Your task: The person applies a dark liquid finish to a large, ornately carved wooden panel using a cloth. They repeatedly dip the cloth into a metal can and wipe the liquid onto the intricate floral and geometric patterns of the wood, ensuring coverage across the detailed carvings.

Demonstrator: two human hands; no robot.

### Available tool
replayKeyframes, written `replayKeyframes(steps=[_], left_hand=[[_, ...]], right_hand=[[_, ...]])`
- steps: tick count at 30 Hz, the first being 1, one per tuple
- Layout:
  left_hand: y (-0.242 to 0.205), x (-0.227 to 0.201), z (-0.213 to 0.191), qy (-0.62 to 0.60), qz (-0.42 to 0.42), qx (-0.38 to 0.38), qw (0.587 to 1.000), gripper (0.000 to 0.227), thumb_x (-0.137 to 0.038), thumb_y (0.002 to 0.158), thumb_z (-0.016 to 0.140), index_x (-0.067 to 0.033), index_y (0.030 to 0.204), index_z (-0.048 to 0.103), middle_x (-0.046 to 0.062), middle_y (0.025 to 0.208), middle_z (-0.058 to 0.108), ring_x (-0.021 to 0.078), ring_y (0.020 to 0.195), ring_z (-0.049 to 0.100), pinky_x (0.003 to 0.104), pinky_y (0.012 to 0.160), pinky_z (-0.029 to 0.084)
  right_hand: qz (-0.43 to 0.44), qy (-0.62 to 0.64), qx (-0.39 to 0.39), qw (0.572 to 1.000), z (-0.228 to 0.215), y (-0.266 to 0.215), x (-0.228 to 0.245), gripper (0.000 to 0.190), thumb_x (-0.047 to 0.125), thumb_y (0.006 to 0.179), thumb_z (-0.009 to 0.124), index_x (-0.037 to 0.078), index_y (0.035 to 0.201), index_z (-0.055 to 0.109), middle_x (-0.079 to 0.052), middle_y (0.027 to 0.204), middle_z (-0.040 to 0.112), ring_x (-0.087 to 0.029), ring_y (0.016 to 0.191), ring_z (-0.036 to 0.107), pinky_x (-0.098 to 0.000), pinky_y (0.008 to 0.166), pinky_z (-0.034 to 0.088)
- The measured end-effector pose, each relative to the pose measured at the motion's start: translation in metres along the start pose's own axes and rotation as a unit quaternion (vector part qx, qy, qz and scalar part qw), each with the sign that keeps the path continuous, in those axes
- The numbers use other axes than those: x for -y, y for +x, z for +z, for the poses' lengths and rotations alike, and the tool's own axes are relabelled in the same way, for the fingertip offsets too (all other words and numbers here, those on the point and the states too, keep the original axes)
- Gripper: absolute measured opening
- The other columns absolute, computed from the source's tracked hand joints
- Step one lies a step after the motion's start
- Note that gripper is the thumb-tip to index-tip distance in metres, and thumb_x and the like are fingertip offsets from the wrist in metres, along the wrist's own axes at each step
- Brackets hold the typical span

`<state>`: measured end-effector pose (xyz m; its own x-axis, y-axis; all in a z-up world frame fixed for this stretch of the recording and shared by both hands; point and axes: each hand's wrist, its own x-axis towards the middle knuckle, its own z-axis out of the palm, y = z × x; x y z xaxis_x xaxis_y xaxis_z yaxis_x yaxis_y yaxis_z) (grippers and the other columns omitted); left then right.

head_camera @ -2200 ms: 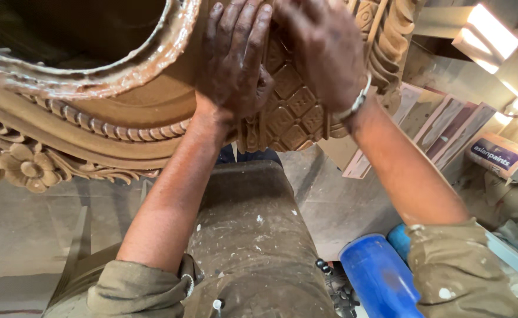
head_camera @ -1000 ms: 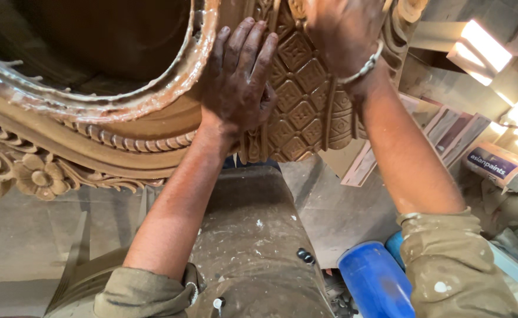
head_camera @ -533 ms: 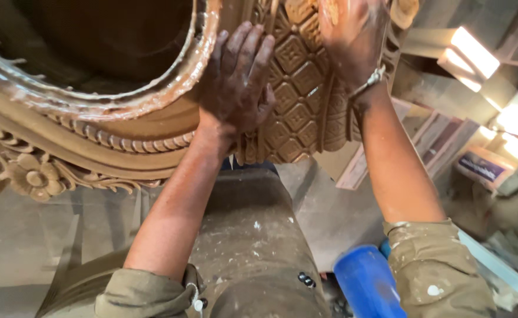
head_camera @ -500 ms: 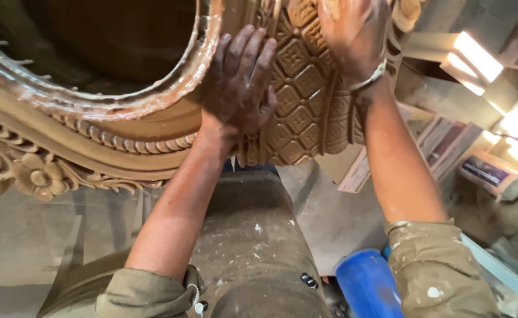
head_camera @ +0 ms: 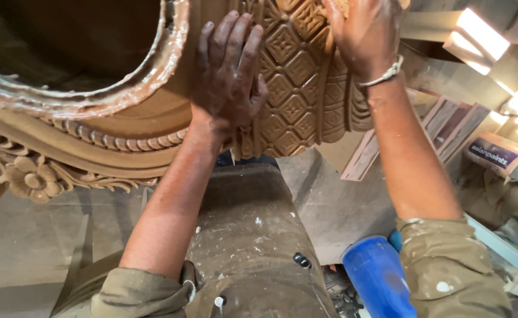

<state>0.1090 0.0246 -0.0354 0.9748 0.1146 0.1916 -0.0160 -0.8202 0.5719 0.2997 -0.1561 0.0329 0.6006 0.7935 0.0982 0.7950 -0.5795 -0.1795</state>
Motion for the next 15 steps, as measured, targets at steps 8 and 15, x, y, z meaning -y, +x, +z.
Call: replayKeyframes(steps=[8, 15], left_hand=[[0.001, 0.001, 0.002, 0.017, 0.005, 0.007, 1.0, 0.072, -0.028, 0.091, 0.065, -0.0043, 0.155, 0.042, 0.018, 0.161, 0.04, 0.0328, 0.154, 0.032, 0.052, 0.131, 0.016], [0.0, 0.002, 0.004, 0.02, 0.002, 0.008, 1.0, 0.072, -0.028, 0.092, 0.066, -0.0064, 0.157, 0.044, 0.016, 0.162, 0.04, 0.0319, 0.155, 0.033, 0.051, 0.132, 0.015]], right_hand=[[-0.07, 0.01, -0.013, 0.997, 0.007, -0.022, 0.006, 0.009, 0.003, 0.103, 0.066, 0.004, 0.112, 0.068, -0.011, 0.108, 0.069, -0.032, 0.104, 0.065, -0.0449, 0.09, 0.055], [0.058, 0.052, 0.02, 0.997, 0.014, -0.059, 0.03, 0.03, -0.002, 0.097, 0.073, 0.011, 0.123, 0.074, -0.012, 0.109, 0.07, -0.029, 0.097, 0.063, -0.0388, 0.078, 0.053]])
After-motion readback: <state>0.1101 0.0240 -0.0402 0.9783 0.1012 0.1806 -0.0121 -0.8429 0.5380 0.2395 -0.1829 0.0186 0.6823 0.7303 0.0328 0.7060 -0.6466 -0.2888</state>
